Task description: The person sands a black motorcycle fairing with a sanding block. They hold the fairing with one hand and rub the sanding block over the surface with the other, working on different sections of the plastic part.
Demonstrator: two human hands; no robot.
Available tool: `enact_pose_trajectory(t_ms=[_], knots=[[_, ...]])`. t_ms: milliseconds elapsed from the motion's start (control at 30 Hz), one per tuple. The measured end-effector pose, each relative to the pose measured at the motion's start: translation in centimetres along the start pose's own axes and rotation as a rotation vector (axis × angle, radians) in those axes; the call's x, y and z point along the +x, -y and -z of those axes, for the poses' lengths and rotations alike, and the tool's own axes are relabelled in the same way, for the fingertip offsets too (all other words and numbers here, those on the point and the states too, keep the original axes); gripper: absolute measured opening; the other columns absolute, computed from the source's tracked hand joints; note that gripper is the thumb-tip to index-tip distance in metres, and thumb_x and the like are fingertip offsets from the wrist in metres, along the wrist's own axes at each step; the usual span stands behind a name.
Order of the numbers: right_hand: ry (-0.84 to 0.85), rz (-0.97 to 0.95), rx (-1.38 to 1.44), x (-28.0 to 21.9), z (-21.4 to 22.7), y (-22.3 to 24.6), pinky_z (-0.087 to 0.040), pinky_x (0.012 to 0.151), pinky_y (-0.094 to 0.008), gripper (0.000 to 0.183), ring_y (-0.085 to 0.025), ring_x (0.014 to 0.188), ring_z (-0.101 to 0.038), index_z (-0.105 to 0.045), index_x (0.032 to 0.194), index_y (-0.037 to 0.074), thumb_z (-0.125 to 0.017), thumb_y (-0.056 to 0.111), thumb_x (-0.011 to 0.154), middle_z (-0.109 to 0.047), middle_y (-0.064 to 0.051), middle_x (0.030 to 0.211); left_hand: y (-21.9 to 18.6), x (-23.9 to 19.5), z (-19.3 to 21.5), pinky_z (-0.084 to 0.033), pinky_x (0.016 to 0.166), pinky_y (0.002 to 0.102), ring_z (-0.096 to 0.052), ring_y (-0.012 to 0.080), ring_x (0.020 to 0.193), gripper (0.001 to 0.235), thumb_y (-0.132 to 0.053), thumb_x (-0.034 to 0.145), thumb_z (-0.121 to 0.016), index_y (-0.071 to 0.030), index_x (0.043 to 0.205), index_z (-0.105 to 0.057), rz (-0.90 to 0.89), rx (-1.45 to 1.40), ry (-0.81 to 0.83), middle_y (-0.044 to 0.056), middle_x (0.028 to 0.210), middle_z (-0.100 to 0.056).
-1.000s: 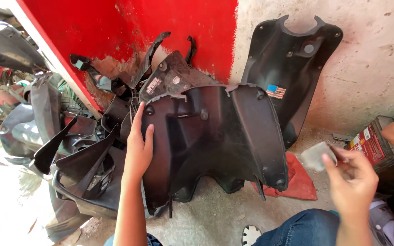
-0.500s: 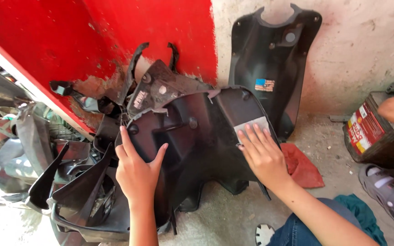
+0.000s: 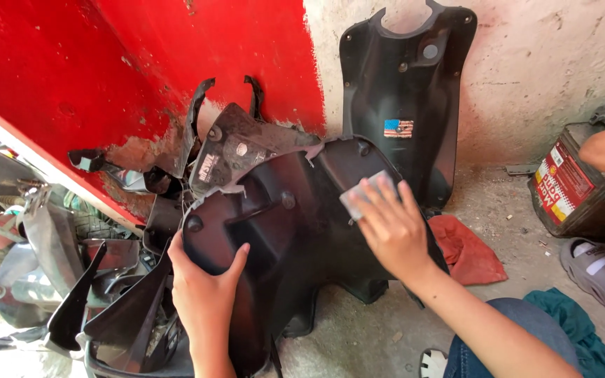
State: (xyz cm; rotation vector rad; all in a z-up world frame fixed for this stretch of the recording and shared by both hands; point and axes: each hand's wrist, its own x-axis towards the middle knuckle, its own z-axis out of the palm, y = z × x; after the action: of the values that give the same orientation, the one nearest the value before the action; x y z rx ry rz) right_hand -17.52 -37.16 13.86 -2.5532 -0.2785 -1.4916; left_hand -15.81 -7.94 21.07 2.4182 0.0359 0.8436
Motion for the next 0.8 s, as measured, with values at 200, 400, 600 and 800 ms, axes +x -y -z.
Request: enact_pose_trajectory(t_ms=[200, 400, 600, 800], knots=[[0.004, -0.028, 0.010, 0.4, 0.0, 0.2, -0.042, 0.116, -0.051, 0.056, -0.040, 0.137, -0.055, -0.065, 0.135, 0.000, -0.077, 0.028, 0.089, -0.061, -0.023, 0.141, 0.6, 0.5, 0.2, -0.054, 0.081, 0.053, -0.068, 0.0490, 0.097, 0.099, -0.052, 0.066, -0.088, -0.008, 0.141, -0.041, 0.128, 0.004, 0.164, 0.029, 0.105, -0.071], [0.036, -0.050, -0.046, 1.4, -0.6, 0.2, -0.043, 0.118, -0.050, 0.058, -0.039, 0.139, -0.055, -0.064, 0.139, 0.003, -0.077, 0.035, 0.092, -0.059, -0.023, 0.146, 0.8, 0.4, -0.4, -0.054, 0.081, 0.053, -0.067, 0.0493, 0.099, 0.097, -0.051, 0.071, -0.087, -0.007, 0.145, -0.041, 0.045, -0.007, 0.080, 0.028, 0.112, -0.070], [0.007, -0.050, 0.009, 2.7, -1.4, -0.1, -0.042, 0.117, -0.051, 0.053, -0.042, 0.137, -0.055, -0.065, 0.135, 0.004, -0.076, 0.036, 0.095, -0.061, -0.023, 0.143, 1.1, 0.3, -1.3, -0.054, 0.081, 0.051, -0.066, 0.0479, 0.106, 0.103, -0.051, 0.079, -0.082, -0.005, 0.157, -0.035, -0.073, 0.091, -0.021, 0.027, 0.136, -0.059], [0.002, -0.076, 0.012, 2.7, -1.2, 0.4, -0.039, 0.119, -0.051, 0.046, -0.039, 0.139, -0.054, -0.064, 0.138, 0.005, -0.070, 0.026, 0.097, -0.061, -0.018, 0.144, 1.7, -0.1, -2.2, -0.049, 0.104, 0.051, -0.052, 0.0465, 0.130, 0.095, -0.046, 0.087, -0.076, -0.004, 0.161, -0.034, -0.267, 0.259, -0.095, 0.027, 0.150, -0.043]])
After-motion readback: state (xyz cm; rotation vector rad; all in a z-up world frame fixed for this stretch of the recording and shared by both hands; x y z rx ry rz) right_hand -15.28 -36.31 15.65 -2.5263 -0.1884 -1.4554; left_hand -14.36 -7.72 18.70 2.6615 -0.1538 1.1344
